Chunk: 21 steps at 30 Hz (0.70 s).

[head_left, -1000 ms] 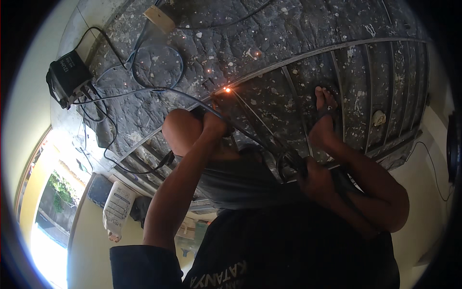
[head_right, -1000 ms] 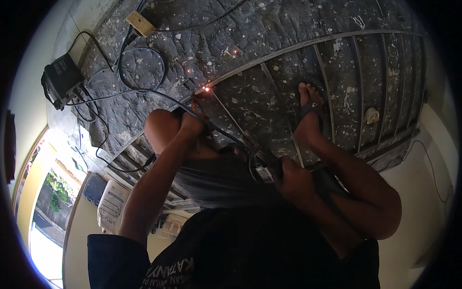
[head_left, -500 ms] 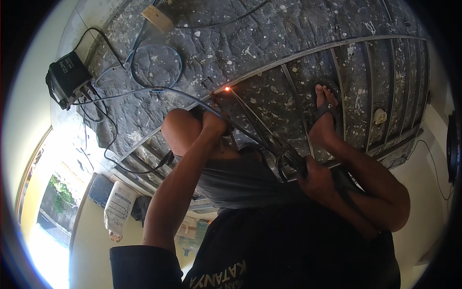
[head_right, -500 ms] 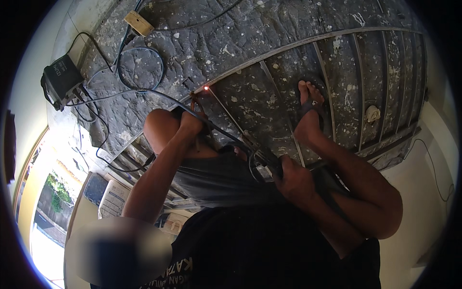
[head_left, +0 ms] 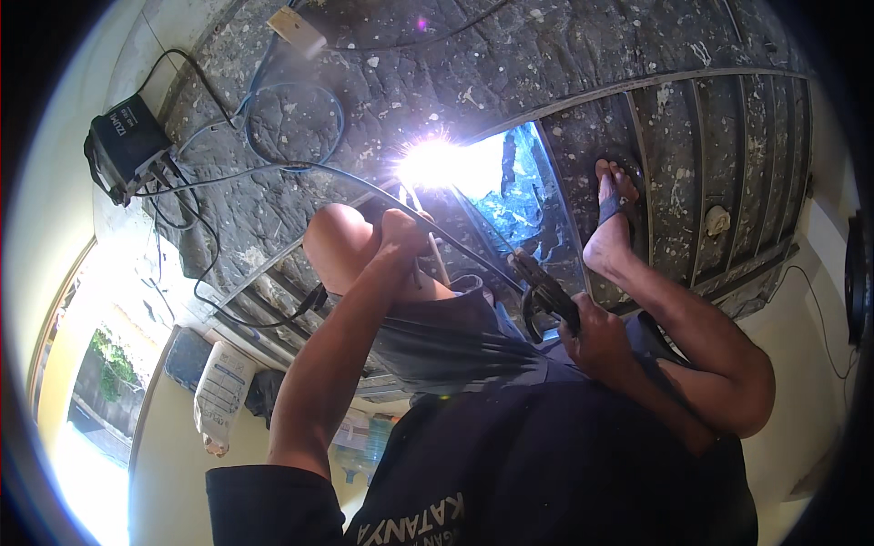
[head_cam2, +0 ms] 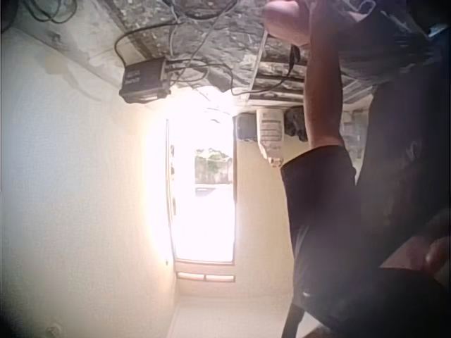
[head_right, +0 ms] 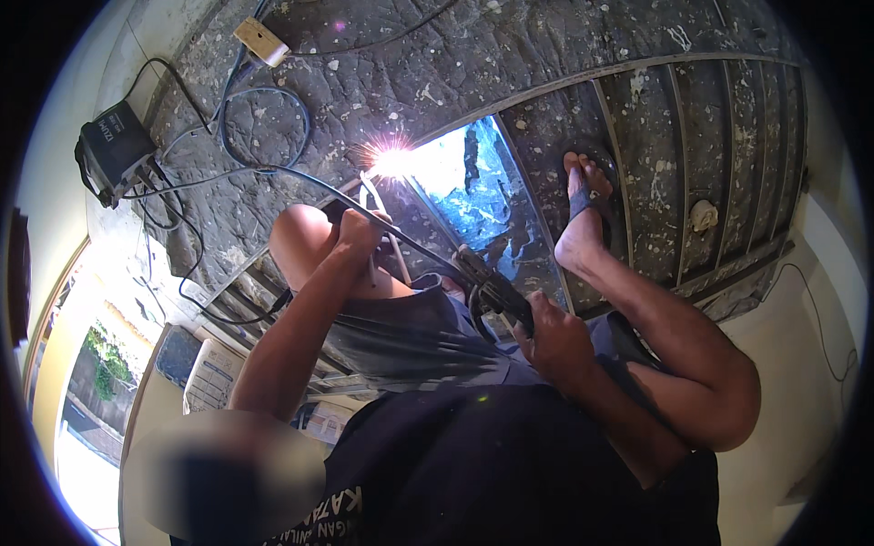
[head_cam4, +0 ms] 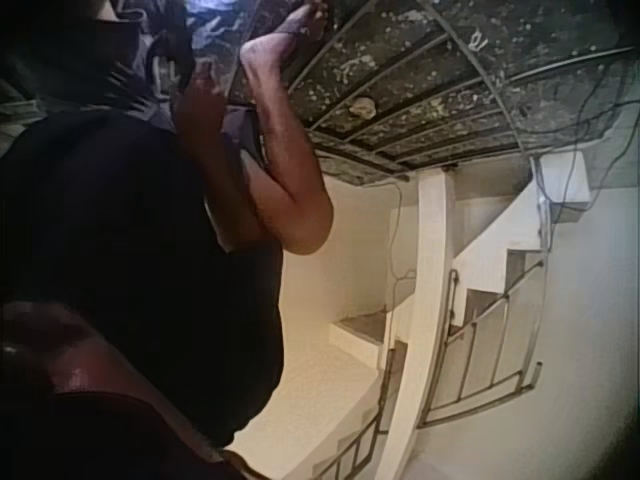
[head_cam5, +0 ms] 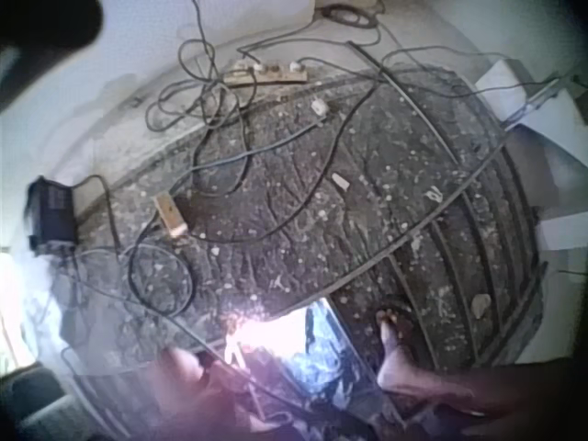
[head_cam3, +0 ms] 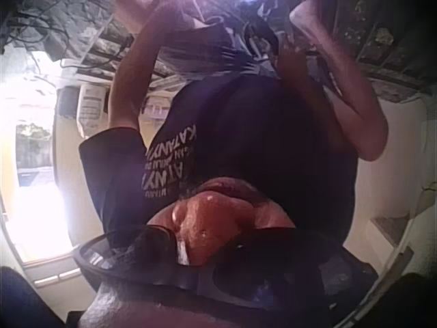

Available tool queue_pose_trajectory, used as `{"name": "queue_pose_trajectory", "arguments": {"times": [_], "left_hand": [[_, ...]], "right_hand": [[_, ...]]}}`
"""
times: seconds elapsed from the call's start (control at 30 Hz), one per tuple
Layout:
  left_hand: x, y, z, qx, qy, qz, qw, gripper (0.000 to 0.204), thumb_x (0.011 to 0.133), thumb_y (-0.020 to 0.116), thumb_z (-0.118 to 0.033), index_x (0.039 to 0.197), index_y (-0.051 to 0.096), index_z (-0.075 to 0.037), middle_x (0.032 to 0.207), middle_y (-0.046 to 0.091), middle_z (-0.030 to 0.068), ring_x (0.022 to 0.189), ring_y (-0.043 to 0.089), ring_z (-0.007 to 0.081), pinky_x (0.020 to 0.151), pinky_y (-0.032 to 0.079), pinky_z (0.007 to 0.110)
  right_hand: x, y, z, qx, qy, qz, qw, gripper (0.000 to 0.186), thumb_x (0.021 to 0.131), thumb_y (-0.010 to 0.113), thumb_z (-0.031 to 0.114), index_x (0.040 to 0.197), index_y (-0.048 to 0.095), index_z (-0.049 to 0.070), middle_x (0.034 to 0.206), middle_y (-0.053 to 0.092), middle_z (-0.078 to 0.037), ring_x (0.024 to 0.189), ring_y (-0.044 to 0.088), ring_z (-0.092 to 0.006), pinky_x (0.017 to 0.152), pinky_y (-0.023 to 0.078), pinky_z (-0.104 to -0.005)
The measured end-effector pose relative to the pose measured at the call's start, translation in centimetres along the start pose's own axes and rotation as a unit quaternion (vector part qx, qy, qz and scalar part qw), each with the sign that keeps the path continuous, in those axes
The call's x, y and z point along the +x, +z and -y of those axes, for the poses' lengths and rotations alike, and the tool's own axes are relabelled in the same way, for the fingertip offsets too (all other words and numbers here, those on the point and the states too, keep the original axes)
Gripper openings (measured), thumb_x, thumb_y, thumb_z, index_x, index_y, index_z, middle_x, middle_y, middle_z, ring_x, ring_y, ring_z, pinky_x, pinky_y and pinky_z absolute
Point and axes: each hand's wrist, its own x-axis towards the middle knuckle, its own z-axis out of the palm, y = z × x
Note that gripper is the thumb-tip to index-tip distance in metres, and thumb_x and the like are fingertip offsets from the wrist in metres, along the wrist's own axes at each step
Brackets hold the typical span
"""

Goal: Welding metal bars onto a frame on the floor.

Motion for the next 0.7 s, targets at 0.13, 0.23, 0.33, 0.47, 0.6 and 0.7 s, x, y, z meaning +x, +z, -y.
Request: {"name": "queue_pose_trajectory", "arguments": {"times": [0.13,0.23,0.33,0.47,0.6,0.7], "left_hand": [[0.0,0.4,-0.7,0.079,0.001,0.096,0.992,0.016,0.081,0.058,-0.015,0.076,0.070,-0.006,0.071,0.069,0.0086,0.066,0.068,0.0189,0.051,0.054,0.033],[-0.4,0.1,-1.6,-0.132,-0.174,0.021,0.976,0.019,0.083,0.057,-0.011,0.074,0.067,0.002,0.071,0.067,0.0120,0.064,0.067,0.0189,0.047,0.055,0.033],[-0.6,-0.2,-1.8,-0.295,-0.244,0.086,0.920,0.021,0.083,0.057,-0.015,0.081,0.066,0.003,0.070,0.066,0.0133,0.063,0.067,0.0184,0.047,0.054,0.032],[-0.2,-0.3,-1.5,-0.168,-0.203,0.082,0.961,0.023,0.084,0.058,-0.018,0.093,0.064,0.002,0.074,0.066,0.0137,0.067,0.067,0.0197,0.052,0.054,0.033],[0.2,-0.4,-2.1,0.042,-0.089,0.046,0.994,0.025,0.083,0.057,-0.021,0.098,0.065,-0.002,0.085,0.068,0.0154,0.074,0.068,0.0263,0.063,0.054,0.037],[0.4,-0.8,-2.7,0.276,0.061,0.038,0.958,0.028,0.083,0.056,-0.021,0.103,0.066,-0.004,0.088,0.068,0.0178,0.075,0.068,0.0302,0.065,0.055,0.039]], "right_hand": [[0.0,0.0,-0.2,0.006,-0.019,0.016,1.000,0.036,0.079,0.067,0.018,0.102,0.045,0.002,0.083,0.062,-0.020,0.073,0.063,-0.0401,0.060,0.052,-0.0475],[-0.1,-0.1,-0.1,-0.012,-0.009,0.031,0.999,0.036,0.079,0.067,0.017,0.103,0.045,0.002,0.083,0.062,-0.020,0.073,0.063,-0.0398,0.060,0.052,-0.0471],[0.0,-0.3,0.0,-0.008,-0.030,0.011,0.999,0.033,0.079,0.067,0.016,0.102,0.046,0.002,0.082,0.061,-0.020,0.072,0.063,-0.0390,0.059,0.052,-0.0455],[0.0,-0.6,0.3,0.025,-0.040,-0.002,0.999,0.024,0.081,0.063,0.010,0.099,0.049,0.004,0.078,0.059,-0.018,0.070,0.062,-0.0387,0.060,0.050,-0.0472],[-0.2,-0.8,0.5,0.054,-0.002,-0.006,0.999,0.029,0.081,0.065,0.015,0.103,0.052,0.003,0.080,0.062,-0.018,0.070,0.064,-0.0370,0.060,0.051,-0.0434],[-0.1,-0.8,0.4,-0.002,-0.042,-0.086,0.995,0.030,0.080,0.066,0.015,0.103,0.052,0.001,0.079,0.062,-0.018,0.071,0.065,-0.0350,0.060,0.051,-0.0418]]}}
